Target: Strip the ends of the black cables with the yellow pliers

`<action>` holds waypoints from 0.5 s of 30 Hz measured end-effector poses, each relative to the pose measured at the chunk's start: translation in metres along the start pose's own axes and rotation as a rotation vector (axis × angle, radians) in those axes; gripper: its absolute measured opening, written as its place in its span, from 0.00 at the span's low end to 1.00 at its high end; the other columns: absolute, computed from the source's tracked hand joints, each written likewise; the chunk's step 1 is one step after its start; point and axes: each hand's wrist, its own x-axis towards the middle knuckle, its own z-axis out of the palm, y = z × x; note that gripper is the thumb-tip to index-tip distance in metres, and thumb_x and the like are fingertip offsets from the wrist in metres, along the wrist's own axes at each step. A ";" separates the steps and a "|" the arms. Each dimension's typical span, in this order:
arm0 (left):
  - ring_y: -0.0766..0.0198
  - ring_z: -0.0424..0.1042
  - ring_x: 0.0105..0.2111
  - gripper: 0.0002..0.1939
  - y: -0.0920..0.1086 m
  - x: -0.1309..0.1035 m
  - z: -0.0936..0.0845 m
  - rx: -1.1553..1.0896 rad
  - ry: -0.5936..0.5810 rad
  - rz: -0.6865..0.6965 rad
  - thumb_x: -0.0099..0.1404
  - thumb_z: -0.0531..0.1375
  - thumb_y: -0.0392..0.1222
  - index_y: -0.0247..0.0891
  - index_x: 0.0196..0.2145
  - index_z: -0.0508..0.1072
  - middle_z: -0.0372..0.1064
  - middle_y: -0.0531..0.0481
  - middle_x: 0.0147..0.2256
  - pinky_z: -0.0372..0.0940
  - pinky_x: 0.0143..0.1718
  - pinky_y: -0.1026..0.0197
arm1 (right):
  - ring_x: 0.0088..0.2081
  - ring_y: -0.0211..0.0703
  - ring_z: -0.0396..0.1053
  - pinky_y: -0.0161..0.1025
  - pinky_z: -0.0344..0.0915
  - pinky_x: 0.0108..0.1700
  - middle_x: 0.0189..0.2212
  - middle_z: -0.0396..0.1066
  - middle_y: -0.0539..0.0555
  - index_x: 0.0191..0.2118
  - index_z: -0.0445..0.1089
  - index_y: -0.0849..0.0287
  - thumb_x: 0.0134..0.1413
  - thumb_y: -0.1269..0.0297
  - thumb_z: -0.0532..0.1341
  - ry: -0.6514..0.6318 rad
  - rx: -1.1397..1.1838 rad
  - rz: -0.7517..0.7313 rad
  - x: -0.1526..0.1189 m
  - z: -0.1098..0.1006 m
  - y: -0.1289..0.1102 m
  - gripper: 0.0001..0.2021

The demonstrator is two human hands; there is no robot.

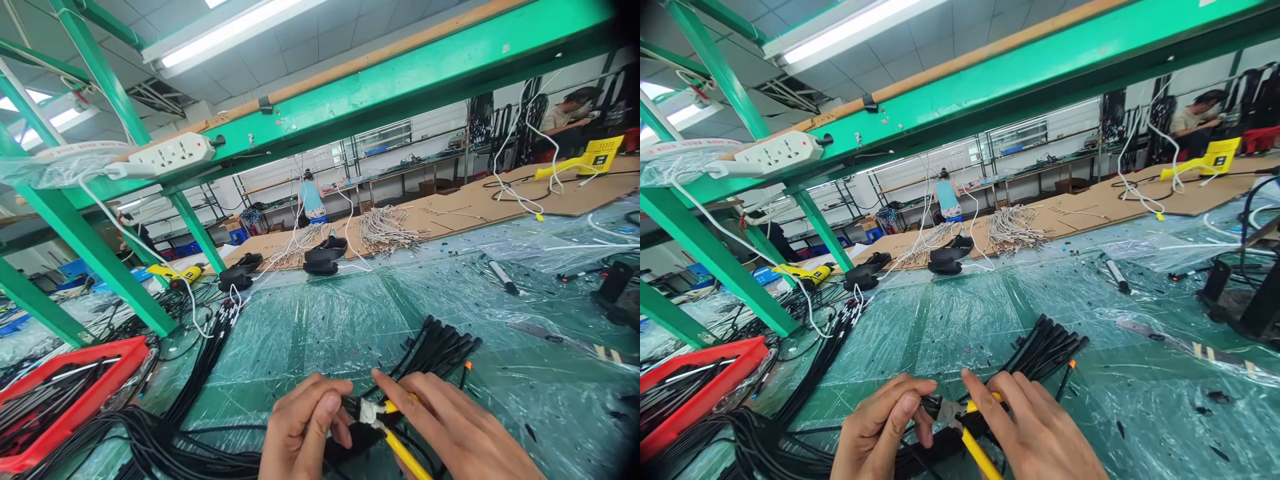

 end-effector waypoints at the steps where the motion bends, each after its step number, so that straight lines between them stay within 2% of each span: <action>1: 0.64 0.72 0.23 0.13 0.000 0.000 0.000 0.007 -0.005 0.000 0.69 0.53 0.41 0.43 0.40 0.79 0.73 0.54 0.19 0.61 0.47 0.60 | 0.43 0.47 0.73 0.42 0.74 0.39 0.44 0.72 0.55 0.63 0.52 0.58 0.38 0.69 0.56 0.004 -0.003 -0.006 0.000 0.000 0.000 0.39; 9: 0.66 0.71 0.22 0.12 0.003 0.002 -0.001 0.004 -0.009 0.090 0.69 0.54 0.40 0.41 0.40 0.78 0.70 0.54 0.19 0.64 0.34 0.65 | 0.44 0.50 0.72 0.44 0.74 0.40 0.46 0.71 0.57 0.64 0.53 0.59 0.41 0.68 0.57 -0.024 -0.062 -0.044 -0.005 0.009 -0.001 0.39; 11: 0.65 0.72 0.24 0.12 0.000 0.000 -0.002 0.041 -0.024 0.092 0.69 0.53 0.39 0.41 0.42 0.77 0.71 0.55 0.20 0.64 0.38 0.64 | 0.41 0.46 0.73 0.41 0.74 0.38 0.42 0.72 0.56 0.63 0.54 0.58 0.44 0.69 0.55 0.006 -0.016 -0.021 -0.004 0.009 -0.002 0.36; 15: 0.66 0.74 0.27 0.13 -0.005 -0.003 -0.004 0.092 -0.034 0.086 0.69 0.53 0.37 0.43 0.45 0.76 0.74 0.57 0.20 0.60 0.50 0.61 | 0.37 0.42 0.74 0.35 0.73 0.35 0.39 0.72 0.54 0.61 0.57 0.55 0.56 0.67 0.48 0.076 0.051 -0.010 0.000 0.008 -0.004 0.26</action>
